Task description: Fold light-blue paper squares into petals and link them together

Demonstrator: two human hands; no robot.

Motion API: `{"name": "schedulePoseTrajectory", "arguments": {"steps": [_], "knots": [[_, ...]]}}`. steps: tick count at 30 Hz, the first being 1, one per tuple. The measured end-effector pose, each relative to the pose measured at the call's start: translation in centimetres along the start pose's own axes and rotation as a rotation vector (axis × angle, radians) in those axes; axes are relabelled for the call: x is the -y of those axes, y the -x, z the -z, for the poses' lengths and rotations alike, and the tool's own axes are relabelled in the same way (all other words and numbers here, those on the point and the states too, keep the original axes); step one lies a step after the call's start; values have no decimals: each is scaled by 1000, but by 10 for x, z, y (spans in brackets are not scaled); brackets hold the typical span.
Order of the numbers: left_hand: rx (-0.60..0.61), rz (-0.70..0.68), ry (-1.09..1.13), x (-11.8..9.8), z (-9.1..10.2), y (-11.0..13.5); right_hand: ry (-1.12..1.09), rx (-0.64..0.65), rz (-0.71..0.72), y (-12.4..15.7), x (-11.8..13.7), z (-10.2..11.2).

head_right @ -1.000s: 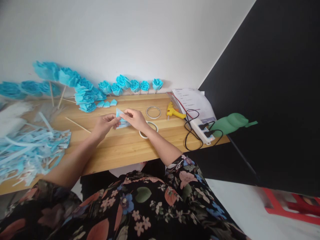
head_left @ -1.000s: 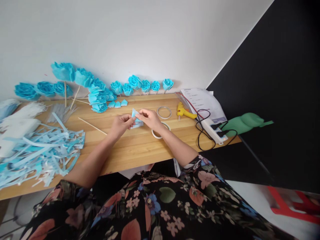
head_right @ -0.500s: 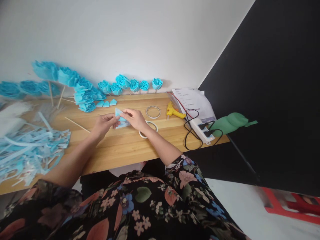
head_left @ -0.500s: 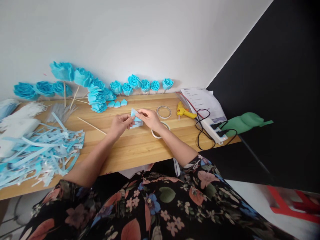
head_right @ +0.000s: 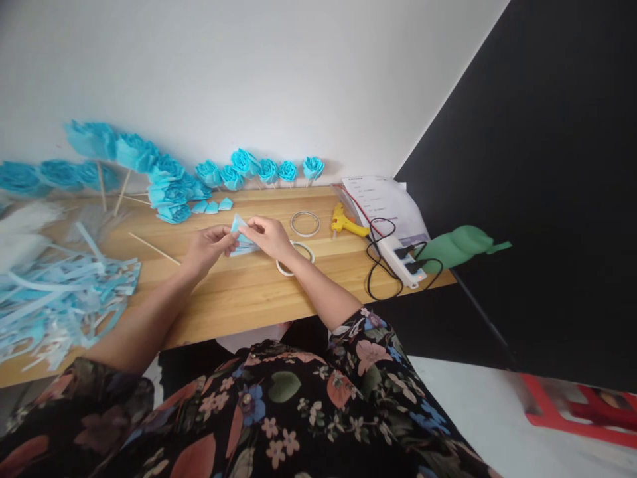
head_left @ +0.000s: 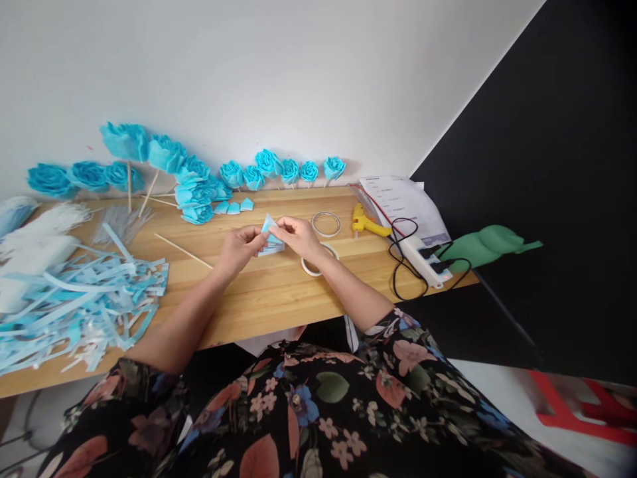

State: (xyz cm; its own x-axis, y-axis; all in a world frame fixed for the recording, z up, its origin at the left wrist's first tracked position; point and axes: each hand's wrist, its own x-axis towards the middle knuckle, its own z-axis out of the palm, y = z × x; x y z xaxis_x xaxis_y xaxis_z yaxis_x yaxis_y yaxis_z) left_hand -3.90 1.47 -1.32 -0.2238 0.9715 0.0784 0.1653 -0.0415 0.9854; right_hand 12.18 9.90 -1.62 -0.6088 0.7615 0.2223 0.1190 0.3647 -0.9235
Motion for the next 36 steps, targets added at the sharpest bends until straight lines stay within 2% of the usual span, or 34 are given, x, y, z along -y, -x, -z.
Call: {"name": "schedulePoseTrajectory", "arguments": {"steps": [7, 13, 20, 24, 36], "knots": [[62, 37, 23, -1, 1, 0, -16, 7, 2, 2, -1, -2], [62, 59, 226, -5, 3, 1, -121, -21, 105, -3, -3, 5], [37, 142, 347, -5, 4, -2, 105, 100, 310, -4, 4, 18], [42, 133, 278, -5, 5, -1, 138, 130, 302, -3, 6, 18], [-33, 36, -20, -6, 4, 0, 0, 125, 165, -3, 3, 13]]}}
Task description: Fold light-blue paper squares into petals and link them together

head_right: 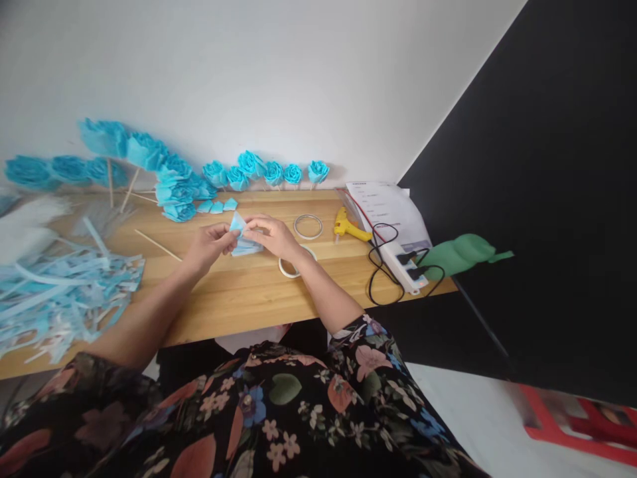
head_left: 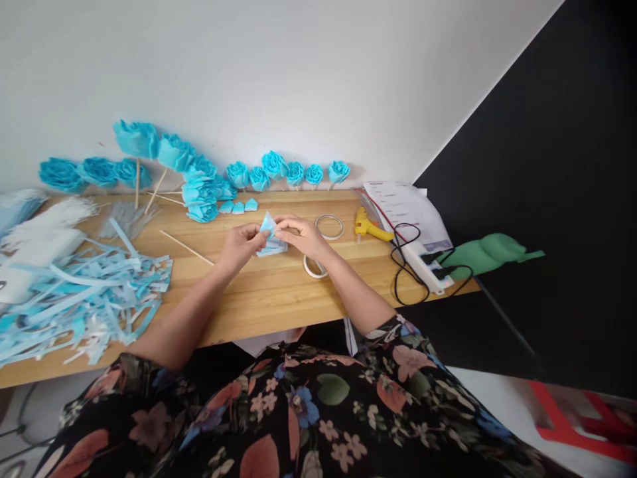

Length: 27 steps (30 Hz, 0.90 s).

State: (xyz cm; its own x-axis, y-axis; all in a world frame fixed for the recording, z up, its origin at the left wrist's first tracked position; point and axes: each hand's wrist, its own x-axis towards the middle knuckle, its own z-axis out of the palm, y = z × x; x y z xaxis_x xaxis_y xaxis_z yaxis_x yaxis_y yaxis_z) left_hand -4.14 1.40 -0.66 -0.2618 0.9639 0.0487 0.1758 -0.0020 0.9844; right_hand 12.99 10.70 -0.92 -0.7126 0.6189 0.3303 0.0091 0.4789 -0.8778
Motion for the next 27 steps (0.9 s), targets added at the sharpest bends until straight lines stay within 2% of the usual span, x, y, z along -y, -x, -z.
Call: {"name": "schedulePoseTrajectory", "arguments": {"steps": [7, 16, 22, 27], "knots": [[9, -39, -86, -1, 1, 1, -126, -51, -87, -2, -6, -4], [22, -43, -70, 0, -1, 1, -131, -28, -111, -2, -6, -4], [13, 24, 106, 1, 1, -1, -235, -62, -103, -4, -13, -4], [32, 64, 214, 3, 3, -3, -221, -30, -89, -3, -14, -3]]}}
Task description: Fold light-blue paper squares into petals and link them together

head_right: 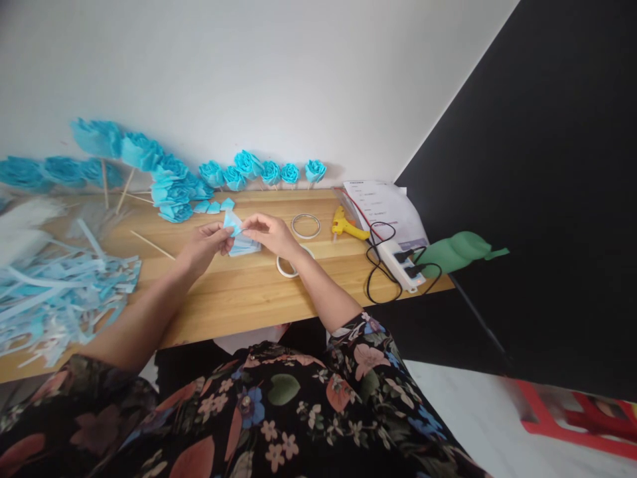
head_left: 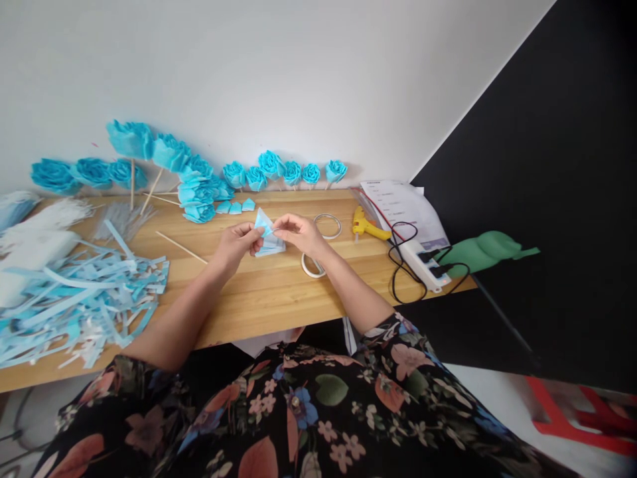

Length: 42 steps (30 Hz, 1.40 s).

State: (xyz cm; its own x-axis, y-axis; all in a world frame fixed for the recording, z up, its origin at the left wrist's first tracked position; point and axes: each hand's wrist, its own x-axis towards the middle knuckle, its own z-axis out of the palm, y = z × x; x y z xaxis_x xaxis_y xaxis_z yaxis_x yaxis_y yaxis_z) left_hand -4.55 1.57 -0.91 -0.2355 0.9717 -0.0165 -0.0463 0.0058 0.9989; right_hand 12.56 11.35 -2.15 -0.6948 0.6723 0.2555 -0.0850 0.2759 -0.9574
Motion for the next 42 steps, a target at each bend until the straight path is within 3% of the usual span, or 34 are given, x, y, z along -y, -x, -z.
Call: {"name": "schedulePoseTrajectory", "arguments": {"steps": [14, 32, 42], "knots": [[-2, -59, -195, 2, -2, -1, 58, -3, 5, 1, 6, -2], [31, -67, -206, 3, -4, 0, 209, -65, -36, 4, 6, -4], [85, -9, -111, 0, -2, 1, 42, -18, -53, 3, 1, -3]]}}
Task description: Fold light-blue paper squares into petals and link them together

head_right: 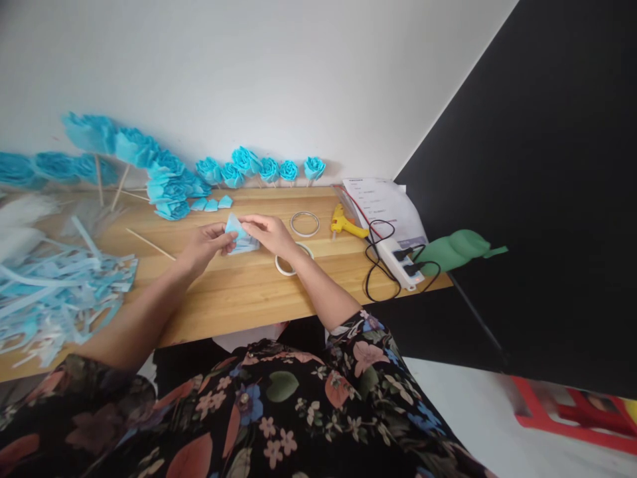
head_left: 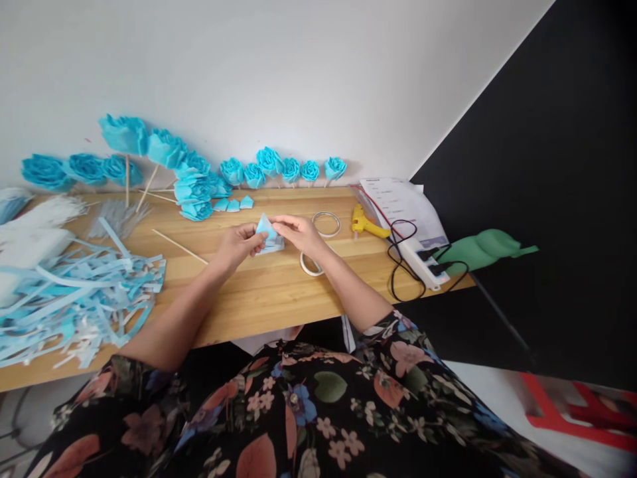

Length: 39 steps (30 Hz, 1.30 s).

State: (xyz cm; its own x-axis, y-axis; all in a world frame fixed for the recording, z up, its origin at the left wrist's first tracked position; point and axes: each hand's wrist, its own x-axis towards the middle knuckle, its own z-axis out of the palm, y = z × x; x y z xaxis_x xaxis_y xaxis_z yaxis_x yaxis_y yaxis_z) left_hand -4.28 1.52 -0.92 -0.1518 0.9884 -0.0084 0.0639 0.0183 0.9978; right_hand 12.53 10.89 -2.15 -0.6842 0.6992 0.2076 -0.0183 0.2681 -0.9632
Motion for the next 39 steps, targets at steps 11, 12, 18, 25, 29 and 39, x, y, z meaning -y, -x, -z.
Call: {"name": "schedulePoseTrajectory", "arguments": {"steps": [11, 12, 18, 25, 29, 39], "knots": [[165, 16, -54, 1, -1, 2, 95, 4, 74, 6, 16, -2], [175, 19, -42, 0, -1, 2, 119, 0, 89, 7, 18, -3], [168, 118, 144, 1, 0, 4, 292, -16, 211, 9, 26, -2], [167, 178, 300, -2, -1, 4, 422, 23, 338, 4, 13, 2], [179, 168, 313, -4, -2, 5, 434, 14, 381, 2, 10, 2], [71, -21, 185, 2, 1, 4, 173, -67, 138, 7, 18, -2]]}}
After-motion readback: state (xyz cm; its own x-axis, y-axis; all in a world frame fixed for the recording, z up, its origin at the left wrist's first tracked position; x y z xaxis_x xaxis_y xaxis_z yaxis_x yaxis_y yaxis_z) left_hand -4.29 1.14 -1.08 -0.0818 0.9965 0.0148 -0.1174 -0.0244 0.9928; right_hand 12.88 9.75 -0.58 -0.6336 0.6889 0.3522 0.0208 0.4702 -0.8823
